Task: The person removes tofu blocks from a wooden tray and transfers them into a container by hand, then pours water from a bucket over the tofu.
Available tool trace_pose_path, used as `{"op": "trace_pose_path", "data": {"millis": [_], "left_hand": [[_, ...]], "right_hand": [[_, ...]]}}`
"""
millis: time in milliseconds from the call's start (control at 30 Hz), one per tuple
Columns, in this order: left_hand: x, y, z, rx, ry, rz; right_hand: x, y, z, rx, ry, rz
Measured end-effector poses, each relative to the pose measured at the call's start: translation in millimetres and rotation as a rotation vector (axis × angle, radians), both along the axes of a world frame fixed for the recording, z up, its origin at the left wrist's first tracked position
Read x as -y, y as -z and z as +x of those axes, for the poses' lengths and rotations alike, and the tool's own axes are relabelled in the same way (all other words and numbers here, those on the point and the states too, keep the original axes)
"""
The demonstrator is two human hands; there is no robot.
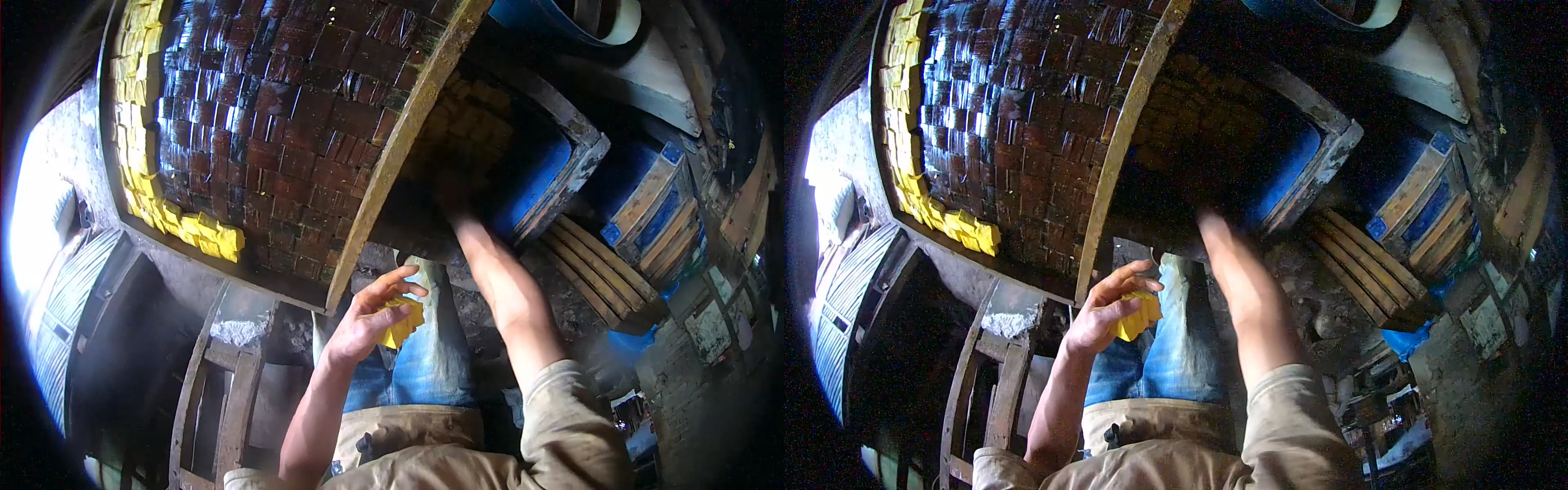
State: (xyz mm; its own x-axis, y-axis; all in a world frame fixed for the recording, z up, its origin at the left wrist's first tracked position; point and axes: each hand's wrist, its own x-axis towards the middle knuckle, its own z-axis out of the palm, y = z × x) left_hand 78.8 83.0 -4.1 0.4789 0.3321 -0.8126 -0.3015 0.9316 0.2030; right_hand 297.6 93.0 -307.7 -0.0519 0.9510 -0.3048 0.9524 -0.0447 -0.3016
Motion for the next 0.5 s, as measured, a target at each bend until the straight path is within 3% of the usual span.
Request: {"op": "trace_pose_path", "data": {"millis": [33, 300, 400, 500], "left_hand": [[1.1, 1.4, -0.8, 0.012, -0.01, -0.004], [2.9, -0.2, -1.5, 0.052, -0.014, -0.038], [2.4, -1.6, 2.6, 0.067, -0.031, -0.03], [2.6, 4.6, 8.3, 0.152, -0.182, -0.076]], "right_hand": [[4.7, 17.4, -1.4, 0.186, -0.112, 0.026], [8.9, 28.8, -7.5, 0.042, 0.093, -0.085], [7.4, 15.4, -8.1, -0.118, 0.22, -0.156], [14.6, -40.7, 2.5, -0.513, 0.412, -0.236]]}}
